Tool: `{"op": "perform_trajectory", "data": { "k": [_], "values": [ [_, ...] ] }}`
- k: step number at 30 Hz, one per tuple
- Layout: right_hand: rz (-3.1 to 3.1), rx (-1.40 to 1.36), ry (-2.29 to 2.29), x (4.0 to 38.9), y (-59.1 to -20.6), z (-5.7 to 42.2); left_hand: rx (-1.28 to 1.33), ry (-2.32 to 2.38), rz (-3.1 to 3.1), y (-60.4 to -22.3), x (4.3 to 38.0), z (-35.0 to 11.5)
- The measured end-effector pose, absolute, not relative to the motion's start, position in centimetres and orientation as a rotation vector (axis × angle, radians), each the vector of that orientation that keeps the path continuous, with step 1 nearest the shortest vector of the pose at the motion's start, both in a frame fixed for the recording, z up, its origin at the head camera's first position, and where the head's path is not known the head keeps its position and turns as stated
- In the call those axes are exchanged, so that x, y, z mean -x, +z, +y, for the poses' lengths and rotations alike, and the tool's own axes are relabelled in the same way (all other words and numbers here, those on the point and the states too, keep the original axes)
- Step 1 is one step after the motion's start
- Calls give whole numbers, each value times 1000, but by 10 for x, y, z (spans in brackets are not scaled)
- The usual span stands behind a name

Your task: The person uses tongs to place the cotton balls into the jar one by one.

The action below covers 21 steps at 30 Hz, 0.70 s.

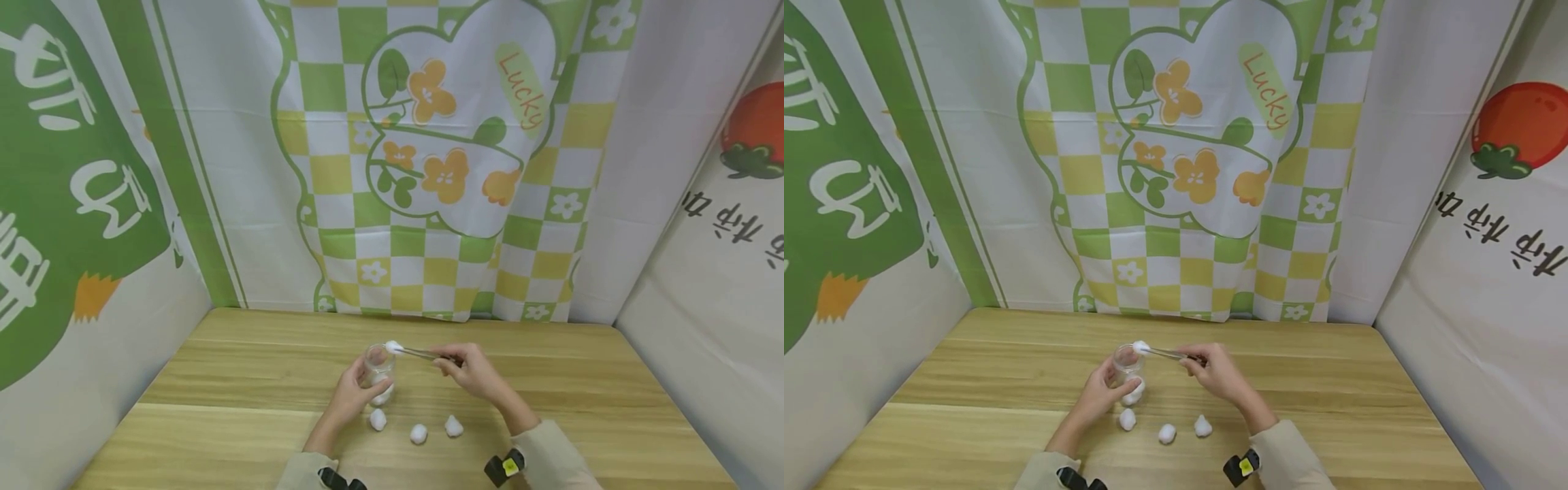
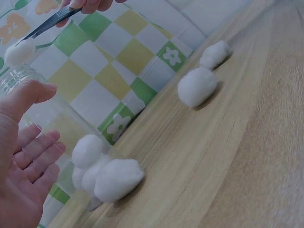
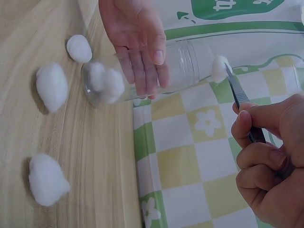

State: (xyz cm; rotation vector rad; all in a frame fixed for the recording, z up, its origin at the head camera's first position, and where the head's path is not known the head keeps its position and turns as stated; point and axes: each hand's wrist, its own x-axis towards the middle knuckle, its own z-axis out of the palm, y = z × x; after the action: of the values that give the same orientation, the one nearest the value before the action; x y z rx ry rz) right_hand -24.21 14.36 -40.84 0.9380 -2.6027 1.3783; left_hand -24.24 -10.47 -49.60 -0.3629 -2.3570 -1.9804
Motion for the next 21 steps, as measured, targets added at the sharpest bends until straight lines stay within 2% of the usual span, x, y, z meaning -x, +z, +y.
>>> {"op": "perform_trajectory", "data": {
  "k": [21],
  "values": [
    [-2594,-970,1379,244,-412,129,360,-1972,-2367,-495,241,-105]
  ]
}}
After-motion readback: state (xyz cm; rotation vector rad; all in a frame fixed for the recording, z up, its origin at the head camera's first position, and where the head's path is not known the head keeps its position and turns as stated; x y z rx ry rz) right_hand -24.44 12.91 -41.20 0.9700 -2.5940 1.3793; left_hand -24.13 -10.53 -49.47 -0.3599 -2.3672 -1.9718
